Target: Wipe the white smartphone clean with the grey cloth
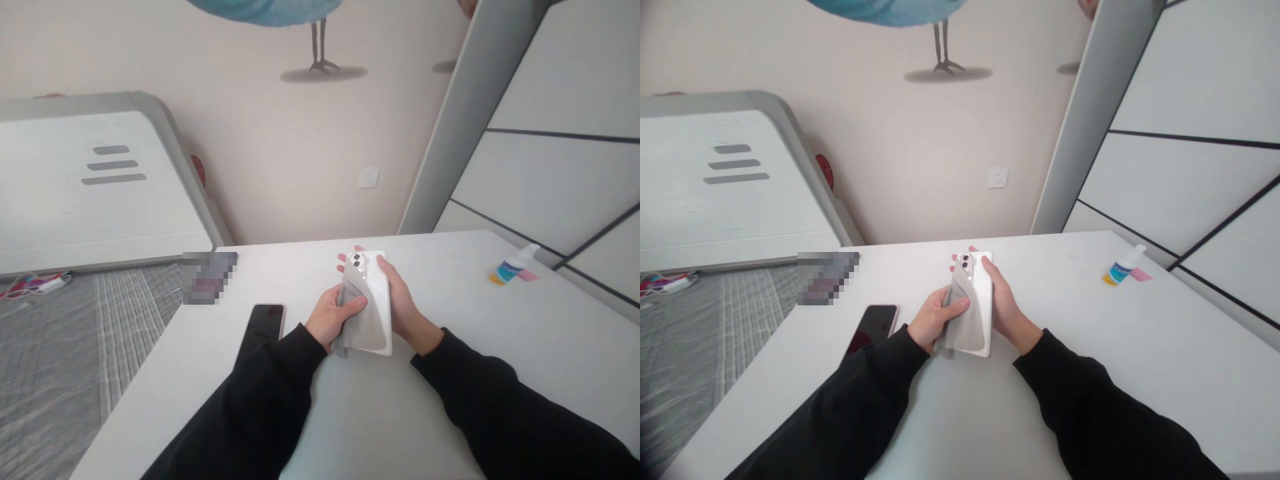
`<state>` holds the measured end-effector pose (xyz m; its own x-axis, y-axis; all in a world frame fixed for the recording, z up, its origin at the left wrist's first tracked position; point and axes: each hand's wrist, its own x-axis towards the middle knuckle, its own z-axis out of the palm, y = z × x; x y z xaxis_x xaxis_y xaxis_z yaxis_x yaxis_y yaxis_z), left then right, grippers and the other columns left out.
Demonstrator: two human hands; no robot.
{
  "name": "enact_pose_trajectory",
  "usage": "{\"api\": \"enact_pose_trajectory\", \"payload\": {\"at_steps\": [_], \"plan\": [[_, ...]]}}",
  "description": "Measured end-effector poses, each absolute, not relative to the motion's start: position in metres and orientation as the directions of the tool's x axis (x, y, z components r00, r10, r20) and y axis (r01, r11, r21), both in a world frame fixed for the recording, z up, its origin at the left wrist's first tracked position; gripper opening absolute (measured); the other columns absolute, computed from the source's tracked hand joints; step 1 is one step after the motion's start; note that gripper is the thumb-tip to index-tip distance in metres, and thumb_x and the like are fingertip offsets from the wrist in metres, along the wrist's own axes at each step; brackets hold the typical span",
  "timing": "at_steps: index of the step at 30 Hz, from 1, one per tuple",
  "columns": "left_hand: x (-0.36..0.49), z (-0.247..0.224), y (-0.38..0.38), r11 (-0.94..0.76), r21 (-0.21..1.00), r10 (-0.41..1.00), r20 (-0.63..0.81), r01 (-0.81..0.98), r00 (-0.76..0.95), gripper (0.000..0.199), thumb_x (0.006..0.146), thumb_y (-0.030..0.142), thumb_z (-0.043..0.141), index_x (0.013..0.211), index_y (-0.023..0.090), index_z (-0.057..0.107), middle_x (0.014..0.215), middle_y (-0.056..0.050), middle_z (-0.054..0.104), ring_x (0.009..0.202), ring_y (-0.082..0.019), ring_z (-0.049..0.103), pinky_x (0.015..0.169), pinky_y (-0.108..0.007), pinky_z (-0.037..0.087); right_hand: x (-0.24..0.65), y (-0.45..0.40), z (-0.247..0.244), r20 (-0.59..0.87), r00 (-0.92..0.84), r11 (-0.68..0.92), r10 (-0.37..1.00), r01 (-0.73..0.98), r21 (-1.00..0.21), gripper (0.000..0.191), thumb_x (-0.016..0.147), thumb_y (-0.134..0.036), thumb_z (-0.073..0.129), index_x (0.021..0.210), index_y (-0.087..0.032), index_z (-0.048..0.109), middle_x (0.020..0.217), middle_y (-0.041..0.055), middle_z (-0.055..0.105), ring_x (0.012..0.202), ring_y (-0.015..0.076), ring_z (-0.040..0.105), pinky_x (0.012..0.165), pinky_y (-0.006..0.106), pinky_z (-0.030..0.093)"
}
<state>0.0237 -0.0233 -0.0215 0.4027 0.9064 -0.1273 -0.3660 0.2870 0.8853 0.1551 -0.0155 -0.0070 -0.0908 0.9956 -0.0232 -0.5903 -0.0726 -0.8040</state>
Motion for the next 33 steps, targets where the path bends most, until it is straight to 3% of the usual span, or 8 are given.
{"api": "enact_pose_trajectory", "payload": {"at_steps": [3, 6, 9, 13, 16, 21, 26, 33], "plan": [[0.026, -0.028, -0.022, 0.334, 0.888, 0.884, -0.178, -0.316, 0.433, 0.059, 0.051, 0.065, 0.091, 0.072, 0.014, 0.068, 0.063, 0.0, 0.065, 0.055, -0.011, 0.057, 0.054, -0.024, 0.044, 0.158, -0.016, -0.001, 0.025, -0.16, -0.071, 0.987, -0.57, -0.819, 0.047, 0.077, -0.047, 0.065, 0.119, -0.025, 0.066, 0.12, 0.0086, 0.072, 0.108, 0.0298, 0.067, 0.094, 0.043, 0.05], [0.026, -0.033, -0.019, 0.36, 0.877, 0.878, -0.202, -0.319, 0.434, 0.064, 0.053, 0.072, 0.086, 0.068, 0.013, 0.066, 0.061, -0.001, 0.064, 0.053, -0.011, 0.055, 0.052, -0.023, 0.04, 0.159, -0.014, -0.006, 0.091, -0.151, 0.0, 0.984, -0.518, -0.856, 0.032, 0.073, -0.038, 0.064, 0.1, -0.023, 0.07, 0.107, 0.0074, 0.074, 0.098, 0.0292, 0.068, 0.087, 0.04, 0.052], [0.026, -0.03, -0.022, 0.385, 0.85, 0.866, -0.198, -0.36, 0.459, 0.066, 0.045, 0.066, 0.092, 0.074, 0.013, 0.066, 0.065, -0.001, 0.065, 0.057, -0.012, 0.057, 0.057, -0.024, 0.044, 0.163, -0.008, -0.012, 0.161, -0.086, 0.098, 0.983, -0.497, -0.862, 0.024, 0.071, -0.033, 0.064, 0.093, -0.023, 0.069, 0.1, 0.0055, 0.074, 0.096, 0.0287, 0.068, 0.081, 0.038, 0.052], [0.028, -0.021, -0.035, 0.425, 0.798, 0.842, -0.175, -0.427, 0.51, 0.063, 0.043, 0.048, 0.099, 0.085, 0.015, 0.067, 0.074, -0.001, 0.069, 0.064, -0.013, 0.062, 0.067, -0.026, 0.05, 0.171, -0.004, -0.012, 0.236, -0.091, 0.173, 0.967, -0.442, -0.88, 0.022, 0.075, -0.03, 0.066, 0.095, -0.023, 0.071, 0.105, 0.006, 0.075, 0.106, 0.0274, 0.067, 0.087, 0.036, 0.051], [0.031, -0.02, -0.042, 0.408, 0.773, 0.868, -0.163, -0.485, 0.47, 0.061, 0.043, 0.041, 0.1, 0.087, 0.016, 0.067, 0.076, -0.002, 0.07, 0.065, -0.014, 0.063, 0.069, -0.027, 0.051, 0.173, -0.005, -0.009, 0.189, -0.17, 0.096, 0.967, -0.445, -0.89, 0.025, 0.077, -0.028, 0.069, 0.101, -0.024, 0.073, 0.115, 0.006, 0.075, 0.112, 0.0267, 0.066, 0.09, 0.035, 0.051], [0.035, -0.027, -0.036, 0.331, 0.831, 0.924, -0.19, -0.446, 0.332, 0.061, 0.042, 0.055, 0.098, 0.077, 0.014, 0.068, 0.07, -0.001, 0.069, 0.064, -0.012, 0.06, 0.064, -0.023, 0.047, 0.168, -0.012, -0.011, 0.101, -0.372, -0.097, 0.923, -0.479, -0.872, 0.045, 0.073, -0.025, 0.075, 0.117, -0.024, 0.07, 0.132, 0.0071, 0.069, 0.12, 0.0272, 0.064, 0.1, 0.039, 0.05], [0.035, -0.026, -0.034, 0.293, 0.859, 0.941, -0.181, -0.42, 0.287, 0.063, 0.047, 0.066, 0.091, 0.076, 0.014, 0.069, 0.066, 0.001, 0.067, 0.059, -0.011, 0.055, 0.06, -0.023, 0.044, 0.164, -0.011, -0.016, 0.077, -0.368, -0.133, 0.926, -0.512, -0.849, 0.044, 0.081, -0.035, 0.068, 0.123, -0.024, 0.067, 0.125, 0.0083, 0.072, 0.12, 0.0269, 0.064, 0.104, 0.041, 0.047], [0.036, -0.021, -0.039, 0.264, 0.864, 0.948, -0.152, -0.429, 0.278, 0.068, 0.037, 0.054, 0.098, 0.085, 0.015, 0.07, 0.077, -0.001, 0.072, 0.071, -0.015, 0.063, 0.069, -0.026, 0.049, 0.166, -0.009, -0.018, 0.133, -0.31, -0.027, 0.942, -0.461, -0.887, 0.03, 0.086, -0.036, 0.065, 0.113, -0.025, 0.071, 0.12, 0.0059, 0.074, 0.113, 0.0238, 0.066, 0.1, 0.036, 0.048]]}}
